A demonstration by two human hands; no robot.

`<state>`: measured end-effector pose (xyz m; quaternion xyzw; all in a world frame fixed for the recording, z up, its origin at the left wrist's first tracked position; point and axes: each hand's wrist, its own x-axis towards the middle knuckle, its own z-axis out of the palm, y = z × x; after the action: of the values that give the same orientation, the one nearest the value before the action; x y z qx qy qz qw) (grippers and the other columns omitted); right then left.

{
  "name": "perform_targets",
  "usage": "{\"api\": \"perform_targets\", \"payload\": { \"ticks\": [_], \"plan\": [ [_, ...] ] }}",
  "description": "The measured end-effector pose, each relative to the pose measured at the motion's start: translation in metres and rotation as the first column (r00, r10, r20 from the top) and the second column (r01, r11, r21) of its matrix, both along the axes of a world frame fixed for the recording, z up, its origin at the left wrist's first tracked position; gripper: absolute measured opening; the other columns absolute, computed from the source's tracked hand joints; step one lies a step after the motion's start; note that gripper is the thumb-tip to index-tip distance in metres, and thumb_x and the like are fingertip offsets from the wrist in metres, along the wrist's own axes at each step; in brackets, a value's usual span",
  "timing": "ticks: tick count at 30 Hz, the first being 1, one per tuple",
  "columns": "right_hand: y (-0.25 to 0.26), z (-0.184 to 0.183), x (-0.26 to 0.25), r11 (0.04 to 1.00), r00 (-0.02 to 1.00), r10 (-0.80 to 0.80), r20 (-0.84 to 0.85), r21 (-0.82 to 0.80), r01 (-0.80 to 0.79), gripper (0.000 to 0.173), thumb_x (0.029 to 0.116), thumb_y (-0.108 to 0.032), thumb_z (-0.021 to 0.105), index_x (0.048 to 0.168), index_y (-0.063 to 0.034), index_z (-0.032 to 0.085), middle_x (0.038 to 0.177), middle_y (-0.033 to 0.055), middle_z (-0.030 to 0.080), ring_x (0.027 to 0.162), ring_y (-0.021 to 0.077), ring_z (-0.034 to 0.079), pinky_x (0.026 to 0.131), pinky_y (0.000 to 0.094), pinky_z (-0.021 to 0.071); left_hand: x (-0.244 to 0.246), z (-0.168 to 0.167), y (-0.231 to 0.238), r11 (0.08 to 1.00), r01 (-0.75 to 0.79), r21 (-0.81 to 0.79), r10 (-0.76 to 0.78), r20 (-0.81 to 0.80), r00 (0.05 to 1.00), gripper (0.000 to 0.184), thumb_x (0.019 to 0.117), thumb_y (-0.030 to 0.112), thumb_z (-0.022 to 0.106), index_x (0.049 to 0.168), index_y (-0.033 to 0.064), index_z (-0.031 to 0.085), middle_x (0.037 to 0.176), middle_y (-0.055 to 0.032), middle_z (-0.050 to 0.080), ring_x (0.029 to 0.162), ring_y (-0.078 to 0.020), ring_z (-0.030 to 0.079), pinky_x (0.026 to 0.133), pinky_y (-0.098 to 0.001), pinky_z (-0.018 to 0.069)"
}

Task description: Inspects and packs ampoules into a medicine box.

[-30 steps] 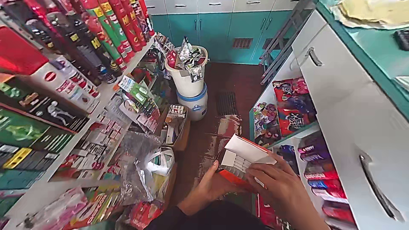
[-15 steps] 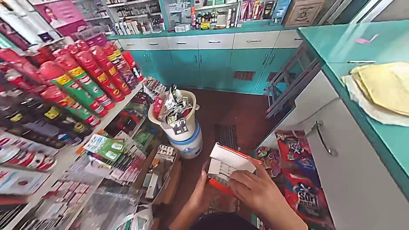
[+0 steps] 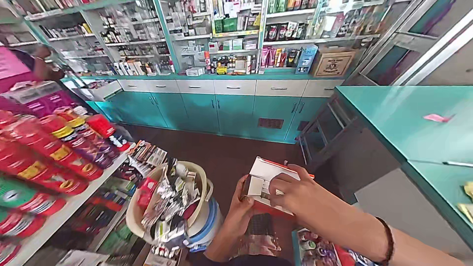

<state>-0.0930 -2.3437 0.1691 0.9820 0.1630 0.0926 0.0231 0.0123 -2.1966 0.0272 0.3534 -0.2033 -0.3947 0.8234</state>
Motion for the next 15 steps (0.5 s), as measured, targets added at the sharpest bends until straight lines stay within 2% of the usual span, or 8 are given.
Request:
{"api": "perform_targets", "payload": {
  "ticks": [1, 3, 5, 6, 8, 10, 12, 15],
  "plan": [
    [-0.021, -0.002, 0.009, 1.0, 0.998, 0.002, 0.069, 0.006, -0.002, 0.03, 0.0643, 0.007, 0.082, 0.084, -0.0132, 0.074, 0.093, 0.0056, 0.07, 0.098, 0.0313, 0.069, 0.096, 0.0701, 0.0442, 0.013, 0.004, -0.022, 1.0, 0.005, 0.002, -0.005, -0.003, 1.0, 0.109, 0.069, 0.055, 0.088, 0.15, 0.017, 0.026, 0.122, -0.0027, 0.068, 0.097, -0.0196, 0.074, 0.077, -0.0379, 0.0639],
    [-0.058, -0.007, 0.023, 0.998, 0.986, -0.051, 0.159, 0.049, 0.044, 0.025, 0.0668, 0.007, 0.078, 0.08, -0.014, 0.073, 0.094, 0.0051, 0.07, 0.1, 0.0303, 0.069, 0.099, 0.0691, 0.044, 0.034, 0.012, -0.066, 0.999, 0.017, 0.03, -0.018, 0.006, 1.0, 0.099, 0.0718, 0.044, 0.089, 0.145, 0.0144, 0.03, 0.121, -0.0002, 0.066, 0.097, -0.0162, 0.073, 0.077, -0.0366, 0.0636],
    [-0.091, -0.016, 0.032, 0.99, 0.976, -0.116, 0.183, 0.105, 0.097, 0.017, 0.0757, 0.001, 0.071, 0.08, -0.0155, 0.072, 0.096, 0.0046, 0.07, 0.104, 0.0305, 0.069, 0.098, 0.0694, 0.0426, 0.05, 0.013, -0.104, 0.996, 0.038, 0.085, -0.041, 0.026, 0.999, 0.089, 0.0754, 0.034, 0.084, 0.145, 0.0114, 0.034, 0.122, 0.0007, 0.065, 0.1, -0.0128, 0.071, 0.079, -0.0346, 0.0622],
    [-0.108, -0.021, 0.037, 0.983, 0.97, -0.149, 0.19, 0.131, 0.126, 0.015, 0.0812, -0.003, 0.067, 0.08, -0.017, 0.072, 0.097, 0.0037, 0.07, 0.107, 0.0302, 0.068, 0.098, 0.0698, 0.0416, 0.058, 0.013, -0.123, 0.993, 0.055, 0.104, -0.061, 0.059, 0.996, 0.086, 0.0766, 0.032, 0.081, 0.145, 0.009, 0.035, 0.122, 0.0017, 0.064, 0.101, -0.01, 0.069, 0.081, -0.0325, 0.0608],
    [-0.139, -0.027, 0.045, 0.967, 0.952, -0.225, 0.207, 0.169, 0.192, 0.014, 0.0902, -0.012, 0.062, 0.083, -0.0197, 0.071, 0.099, 0.0023, 0.07, 0.111, 0.029, 0.067, 0.1, 0.0689, 0.0403, 0.074, 0.009, -0.161, 0.992, 0.094, 0.084, -0.104, 0.124, 0.987, 0.084, 0.0787, 0.038, 0.079, 0.143, 0.0038, 0.038, 0.121, 0.0038, 0.065, 0.104, -0.0057, 0.067, 0.088, -0.0294, 0.0584],
    [-0.169, -0.031, 0.053, 0.949, 0.922, -0.302, 0.243, 0.165, 0.268, 0.012, 0.0948, -0.016, 0.059, 0.089, -0.0188, 0.069, 0.097, 0.0028, 0.069, 0.111, 0.0282, 0.066, 0.102, 0.0659, 0.0388, 0.089, 0.006, -0.2, 0.99, 0.139, 0.025, -0.141, 0.165, 0.976, 0.083, 0.0812, 0.044, 0.078, 0.141, 0.0004, 0.041, 0.119, 0.005, 0.067, 0.103, -0.0038, 0.068, 0.09, -0.0281, 0.0577],
    [-0.199, -0.03, 0.059, 0.928, 0.887, -0.373, 0.273, 0.104, 0.358, 0.01, 0.0969, -0.023, 0.059, 0.094, -0.0158, 0.065, 0.093, 0.0043, 0.068, 0.105, 0.0283, 0.067, 0.101, 0.0642, 0.0387, 0.102, 0.005, -0.24, 0.984, 0.18, -0.007, -0.175, 0.207, 0.963, 0.077, 0.0852, 0.042, 0.074, 0.141, -0.0013, 0.044, 0.121, 0.0032, 0.067, 0.104, -0.0042, 0.068, 0.091, -0.0283, 0.0572],
    [-0.252, -0.024, 0.066, 0.885, 0.836, -0.446, 0.319, 0.016, 0.466, 0.017, 0.0951, -0.028, 0.061, 0.092, -0.0122, 0.065, 0.084, 0.0069, 0.066, 0.092, 0.03, 0.069, 0.098, 0.0633, 0.0411, 0.121, 0.016, -0.302, 0.973, 0.224, 0.056, -0.23, 0.294, 0.928, 0.069, 0.0882, 0.035, 0.066, 0.141, -0.0051, 0.045, 0.125, -0.003, 0.064, 0.107, -0.0056, 0.065, 0.091, -0.0276, 0.0559]
  ]
}}
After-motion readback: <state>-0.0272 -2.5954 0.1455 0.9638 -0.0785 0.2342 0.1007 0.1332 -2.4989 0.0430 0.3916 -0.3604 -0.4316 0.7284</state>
